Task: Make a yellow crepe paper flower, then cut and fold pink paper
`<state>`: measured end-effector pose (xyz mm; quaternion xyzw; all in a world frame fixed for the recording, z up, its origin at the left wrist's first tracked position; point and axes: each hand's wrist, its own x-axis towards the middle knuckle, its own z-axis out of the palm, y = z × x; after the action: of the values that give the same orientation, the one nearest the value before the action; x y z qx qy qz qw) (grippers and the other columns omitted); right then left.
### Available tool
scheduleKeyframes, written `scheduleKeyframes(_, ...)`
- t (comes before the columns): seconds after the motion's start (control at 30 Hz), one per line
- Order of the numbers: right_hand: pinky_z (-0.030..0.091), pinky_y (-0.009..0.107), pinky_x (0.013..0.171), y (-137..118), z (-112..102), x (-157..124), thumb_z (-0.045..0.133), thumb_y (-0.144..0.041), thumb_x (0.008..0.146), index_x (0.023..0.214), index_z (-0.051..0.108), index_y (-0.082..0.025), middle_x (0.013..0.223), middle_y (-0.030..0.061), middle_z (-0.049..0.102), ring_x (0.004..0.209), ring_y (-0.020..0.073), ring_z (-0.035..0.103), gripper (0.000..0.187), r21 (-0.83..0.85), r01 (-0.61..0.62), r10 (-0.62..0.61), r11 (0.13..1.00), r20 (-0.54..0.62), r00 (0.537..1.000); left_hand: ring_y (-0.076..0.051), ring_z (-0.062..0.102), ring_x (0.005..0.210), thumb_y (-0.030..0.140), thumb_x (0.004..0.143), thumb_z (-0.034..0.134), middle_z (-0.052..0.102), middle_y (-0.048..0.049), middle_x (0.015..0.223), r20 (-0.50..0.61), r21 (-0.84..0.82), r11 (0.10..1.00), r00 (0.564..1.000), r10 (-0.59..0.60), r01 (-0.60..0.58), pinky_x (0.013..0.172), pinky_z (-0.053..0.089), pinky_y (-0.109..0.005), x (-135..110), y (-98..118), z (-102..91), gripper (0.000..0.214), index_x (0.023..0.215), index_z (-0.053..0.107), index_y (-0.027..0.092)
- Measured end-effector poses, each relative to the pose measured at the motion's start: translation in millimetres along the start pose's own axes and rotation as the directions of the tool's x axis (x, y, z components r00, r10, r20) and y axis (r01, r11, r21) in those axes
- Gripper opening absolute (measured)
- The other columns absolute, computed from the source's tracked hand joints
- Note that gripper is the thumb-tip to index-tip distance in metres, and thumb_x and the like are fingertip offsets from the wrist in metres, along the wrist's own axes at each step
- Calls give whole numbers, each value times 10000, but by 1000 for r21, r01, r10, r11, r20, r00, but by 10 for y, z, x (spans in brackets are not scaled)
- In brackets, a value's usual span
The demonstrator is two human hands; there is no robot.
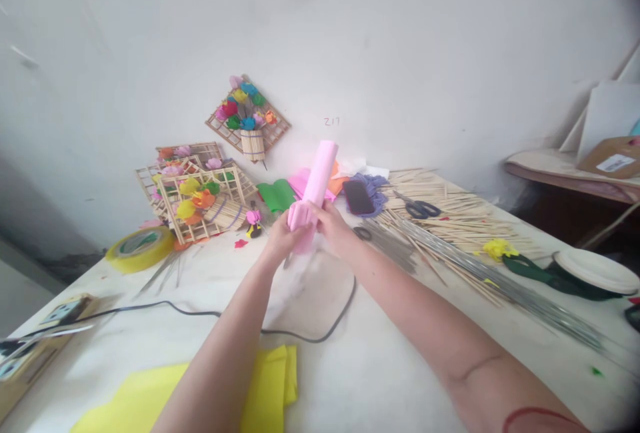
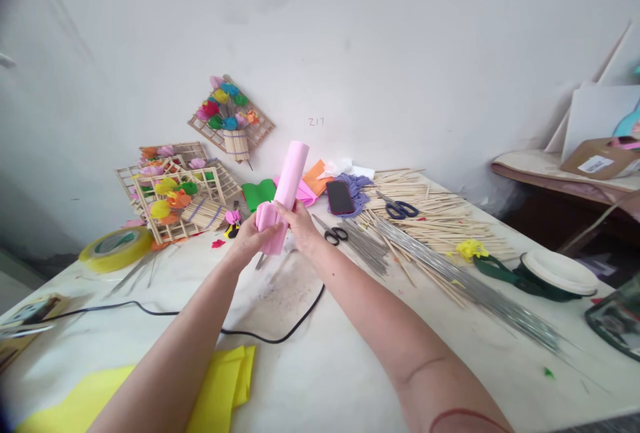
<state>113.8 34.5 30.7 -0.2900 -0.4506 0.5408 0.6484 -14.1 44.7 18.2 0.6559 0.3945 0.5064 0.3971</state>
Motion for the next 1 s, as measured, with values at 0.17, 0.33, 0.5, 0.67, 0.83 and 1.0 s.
scheduleKeyframes(0.17, 475, 273, 660, 83, -140, 118, 622, -257, 651, 910, 552, -171, 720, -3, 628, 666, 140, 592, 281, 28, -64, 68, 998, -151, 986, -196, 613, 756, 363, 585, 700, 650, -76, 898, 159, -292, 948, 984, -82, 127, 653, 474, -273, -17, -33, 4, 474, 989, 585, 143)
scheduleKeyframes(0.33, 507, 302, 664, 0, -231, 175, 571, -200, 681, 842, 574, -156, 680, 14, 640, 665, 166, 608, 167, 140, -161, 194, 977, -269, 943, -211, 628, 724, 327, 549, 738, 663, -109, 865, 142, -436, 870, 972, -185, 229, 645, 492, -298, 24, -71, -88, 505, 981, 591, 112)
scheduleKeyframes(0.5, 520, 327, 692, -123, -220, 137, 555, -231, 724, 860, 573, -145, 672, 32, 650, 677, 180, 619, 162, 189, -229, 272, 955, -250, 929, -218, 630, 732, 318, 524, 755, 665, -113, 873, 78, -452, 862, 973, -219, 230, 684, 503, -337, 51, -146, -127, 514, 969, 600, 112)
scheduleKeyframes(0.67, 522, 356, 693, -68, -221, 117, 625, -231, 680, 886, 551, -155, 686, 36, 655, 650, 183, 623, 232, 184, -272, 296, 945, -117, 948, -211, 627, 753, 340, 547, 739, 659, -106, 897, 74, -423, 886, 982, -173, 188, 686, 497, -324, 50, -181, -93, 554, 1025, 569, 120)
scheduleKeyframes(0.83, 501, 371, 752, 17, -271, 128, 673, -100, 566, 862, 544, -162, 702, 19, 647, 689, 183, 625, 328, 55, -260, 263, 964, -60, 963, -185, 625, 742, 446, 623, 663, 662, -87, 879, 85, -372, 893, 967, -238, 253, 654, 490, -278, 39, -119, -37, 530, 1048, 562, 144)
scheduleKeyframes(1.0, 481, 401, 770, -5, -332, 146, 662, -114, 542, 925, 523, -175, 776, 21, 650, 773, 205, 617, 412, -67, -260, 260, 963, -6, 965, -186, 628, 668, 433, 581, 702, 670, -101, 817, 222, -271, 893, 926, -306, 360, 616, 487, -278, -2, -57, -48, 515, 977, 610, 118)
